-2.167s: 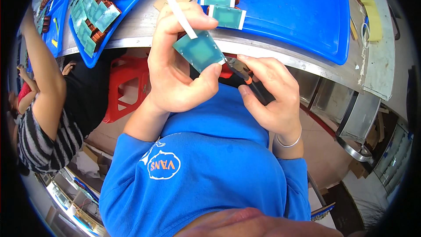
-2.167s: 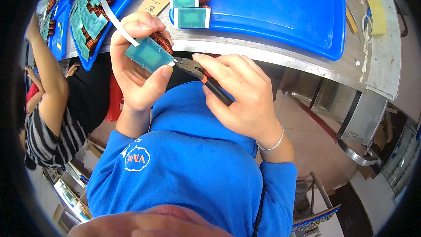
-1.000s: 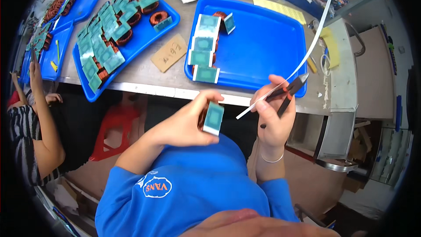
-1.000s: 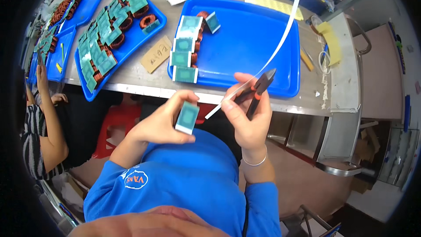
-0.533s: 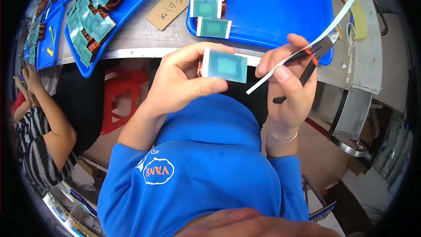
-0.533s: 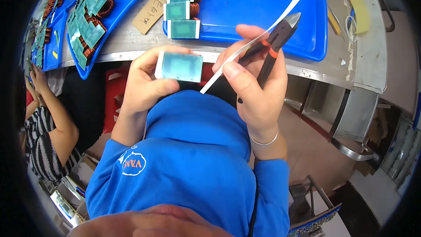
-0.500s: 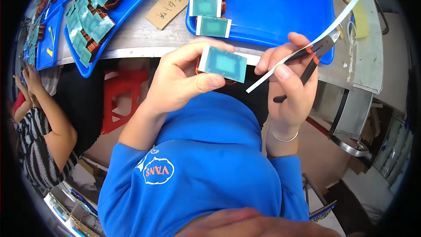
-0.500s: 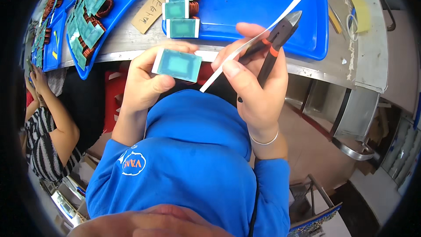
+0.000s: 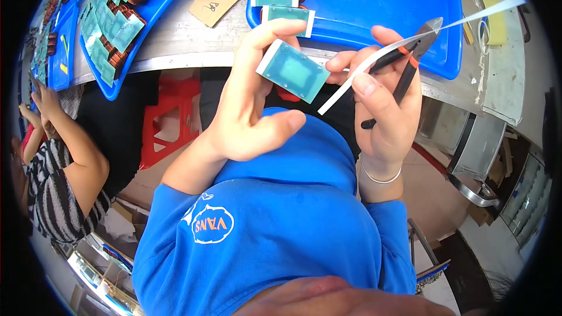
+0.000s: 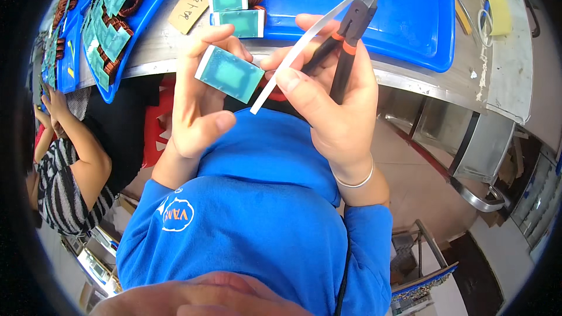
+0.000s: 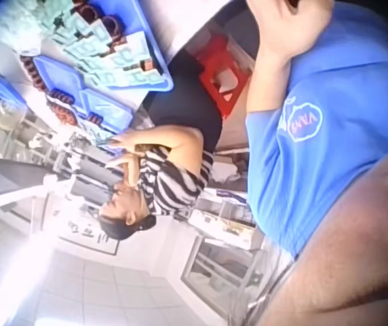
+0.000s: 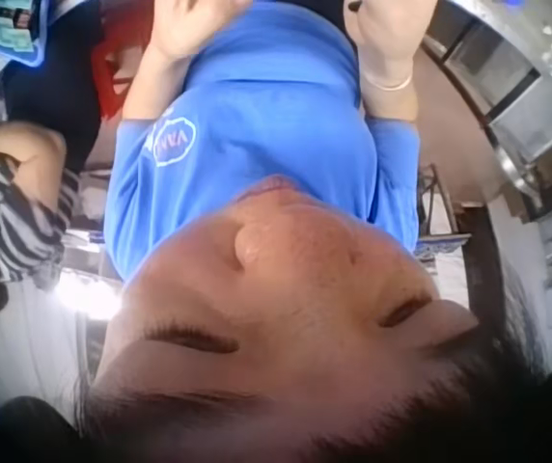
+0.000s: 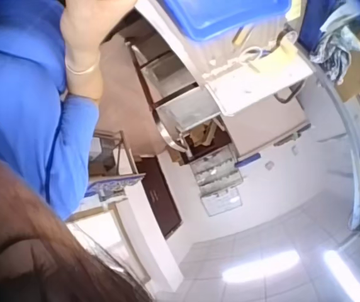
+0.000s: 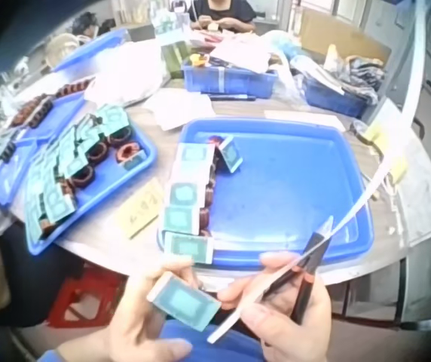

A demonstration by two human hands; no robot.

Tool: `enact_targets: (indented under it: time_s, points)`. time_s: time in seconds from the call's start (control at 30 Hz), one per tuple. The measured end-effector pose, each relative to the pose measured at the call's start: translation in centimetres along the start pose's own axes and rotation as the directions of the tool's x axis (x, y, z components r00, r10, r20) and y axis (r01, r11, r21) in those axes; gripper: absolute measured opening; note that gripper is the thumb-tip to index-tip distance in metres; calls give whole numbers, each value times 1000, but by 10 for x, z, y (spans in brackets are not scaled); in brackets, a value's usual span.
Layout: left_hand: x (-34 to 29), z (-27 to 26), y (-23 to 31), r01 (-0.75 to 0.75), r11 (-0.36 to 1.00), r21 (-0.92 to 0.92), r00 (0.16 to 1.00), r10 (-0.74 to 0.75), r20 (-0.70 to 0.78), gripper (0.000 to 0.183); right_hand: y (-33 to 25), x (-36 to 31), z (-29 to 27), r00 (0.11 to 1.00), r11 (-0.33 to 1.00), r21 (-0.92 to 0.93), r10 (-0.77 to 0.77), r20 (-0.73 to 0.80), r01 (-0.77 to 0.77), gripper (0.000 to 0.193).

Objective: Applying white insulating tape to copper wire coils using diagonal pliers on a workbench.

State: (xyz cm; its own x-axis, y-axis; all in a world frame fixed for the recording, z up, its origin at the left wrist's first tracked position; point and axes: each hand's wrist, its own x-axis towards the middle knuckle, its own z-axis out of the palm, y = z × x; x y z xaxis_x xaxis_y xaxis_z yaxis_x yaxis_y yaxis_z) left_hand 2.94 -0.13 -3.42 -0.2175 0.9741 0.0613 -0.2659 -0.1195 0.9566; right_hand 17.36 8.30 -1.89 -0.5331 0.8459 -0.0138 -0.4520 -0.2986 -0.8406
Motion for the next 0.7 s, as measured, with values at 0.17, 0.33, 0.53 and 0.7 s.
enact_targets:
  time_s: [0.17, 0.33, 0.53, 0.7]
  points:
    - [-2, 1, 0, -47, 991, 129, 998, 43, 38, 77, 4, 0, 1, 999, 1000, -20, -24, 35, 25, 46]
    - [-2, 2, 1, -59, 988, 142, 997, 50, 62, 75, 7, -2, 0, 998, 998, -27, -62, 29, 63, 47]
    - [-3, 1, 1, -48, 990, 132, 997, 40, 63, 74, 6, -5, 4, 999, 994, -95, -53, 4, 53, 50]
    - [-3, 2, 2, -63, 992, 110, 996, 56, 66, 73, 8, -3, 1, 996, 994, -68, -82, 43, 85, 47]
